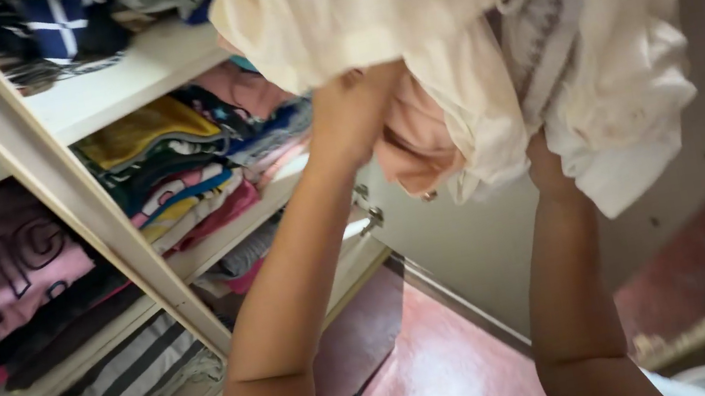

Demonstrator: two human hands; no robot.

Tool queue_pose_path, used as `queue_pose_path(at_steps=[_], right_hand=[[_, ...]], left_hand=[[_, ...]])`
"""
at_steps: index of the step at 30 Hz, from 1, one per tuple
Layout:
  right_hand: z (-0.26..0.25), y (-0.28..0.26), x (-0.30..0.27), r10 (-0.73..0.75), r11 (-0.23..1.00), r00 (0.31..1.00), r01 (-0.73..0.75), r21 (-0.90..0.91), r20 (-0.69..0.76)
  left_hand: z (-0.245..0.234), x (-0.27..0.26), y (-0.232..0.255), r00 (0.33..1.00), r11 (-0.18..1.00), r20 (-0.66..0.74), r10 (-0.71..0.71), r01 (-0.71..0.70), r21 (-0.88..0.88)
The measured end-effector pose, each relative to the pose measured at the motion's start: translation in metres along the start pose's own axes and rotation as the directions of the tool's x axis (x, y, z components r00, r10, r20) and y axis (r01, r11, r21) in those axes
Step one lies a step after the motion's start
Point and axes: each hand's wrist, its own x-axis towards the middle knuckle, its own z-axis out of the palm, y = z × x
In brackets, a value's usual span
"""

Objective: The person removes stacks of clothes and linens from a closet and places them onto a bed.

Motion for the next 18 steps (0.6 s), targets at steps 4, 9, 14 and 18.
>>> queue_pose_path(at_steps=[4,9,14,18], right_hand=[[-0.029,-0.032,-0.053,0.089,0.995,0.995,-0.091,-0.046,-0.034],[-0.080,-0.073,-0.087,0.106,0.982,0.988,-0.122,-0.141,-0.117],[-0.132,-0.118,-0.107,0.095,0.964,0.979,-0.136,-0.229,-0.180],[-0.178,-0.164,-0.126,0.082,0.945,0.971,-0.147,-0.293,-0.223]], left_hand=[[0.015,-0.047,0.006,0.988,0.959,0.074,0.138,-0.152,0.240],[0.035,-0.101,0.029,0.970,0.963,0.233,0.068,-0.125,0.239],[0.073,-0.140,0.058,0.936,0.983,0.343,0.074,-0.126,0.130],[0.116,-0.163,0.084,0.905,0.986,0.399,0.146,-0.168,0.020]])
